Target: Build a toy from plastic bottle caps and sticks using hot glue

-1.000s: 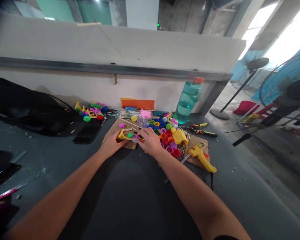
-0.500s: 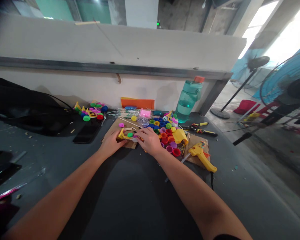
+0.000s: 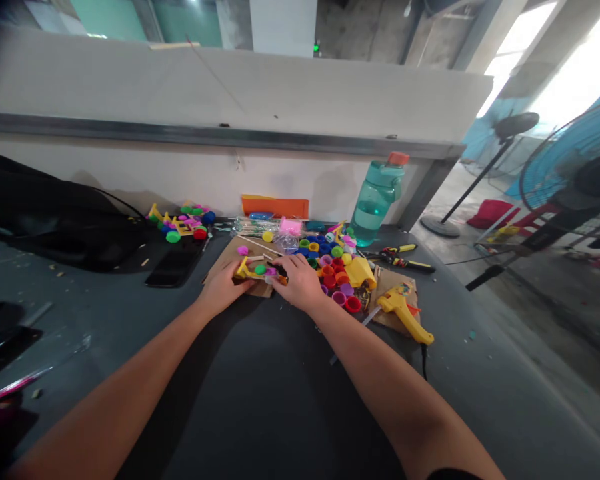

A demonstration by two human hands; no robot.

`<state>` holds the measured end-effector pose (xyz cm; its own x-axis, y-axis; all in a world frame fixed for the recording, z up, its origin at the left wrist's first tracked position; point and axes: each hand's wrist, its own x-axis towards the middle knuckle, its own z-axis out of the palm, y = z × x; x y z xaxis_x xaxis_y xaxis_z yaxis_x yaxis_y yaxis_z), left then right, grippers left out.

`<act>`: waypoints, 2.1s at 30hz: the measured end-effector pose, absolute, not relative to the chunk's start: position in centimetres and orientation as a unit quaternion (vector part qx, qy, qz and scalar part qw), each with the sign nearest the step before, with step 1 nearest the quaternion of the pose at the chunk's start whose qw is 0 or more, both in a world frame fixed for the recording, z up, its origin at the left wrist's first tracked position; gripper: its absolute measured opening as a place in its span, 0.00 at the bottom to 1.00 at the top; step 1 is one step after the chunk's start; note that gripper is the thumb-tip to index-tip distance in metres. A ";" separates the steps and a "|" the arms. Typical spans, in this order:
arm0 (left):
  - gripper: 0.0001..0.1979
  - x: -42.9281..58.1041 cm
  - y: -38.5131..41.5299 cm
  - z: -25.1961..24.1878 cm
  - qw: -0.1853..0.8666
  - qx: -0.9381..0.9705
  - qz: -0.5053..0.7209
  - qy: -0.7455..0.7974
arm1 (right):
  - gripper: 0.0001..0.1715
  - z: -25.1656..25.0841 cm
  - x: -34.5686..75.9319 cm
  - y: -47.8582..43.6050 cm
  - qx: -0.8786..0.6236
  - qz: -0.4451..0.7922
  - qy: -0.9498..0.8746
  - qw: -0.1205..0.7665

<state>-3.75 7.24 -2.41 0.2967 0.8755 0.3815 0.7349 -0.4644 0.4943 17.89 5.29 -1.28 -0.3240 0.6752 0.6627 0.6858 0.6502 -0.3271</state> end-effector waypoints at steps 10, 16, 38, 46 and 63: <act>0.24 -3.7 7.2 -2.4 0.123 0.791 0.332 0.498 | 0.17 -2.0 17.9 5.6 -0.443 -0.024 -0.834 0.327; 0.26 -3.8 7.2 -2.6 0.133 0.782 0.340 0.505 | 0.10 -2.3 18.2 5.9 -0.447 -0.038 -0.841 0.302; 0.30 -4.1 7.3 -2.7 0.180 0.777 0.370 0.475 | 0.06 -2.2 17.8 5.8 -0.451 -0.022 -0.839 0.304; 0.28 -4.9 7.7 -3.0 0.217 0.702 0.494 0.464 | 0.23 -2.0 17.9 5.6 -0.458 -0.005 -0.820 0.344; 0.17 -5.3 8.1 -2.8 0.125 0.673 0.474 0.554 | 0.18 0.8 17.9 11.2 -0.514 0.208 -0.766 0.327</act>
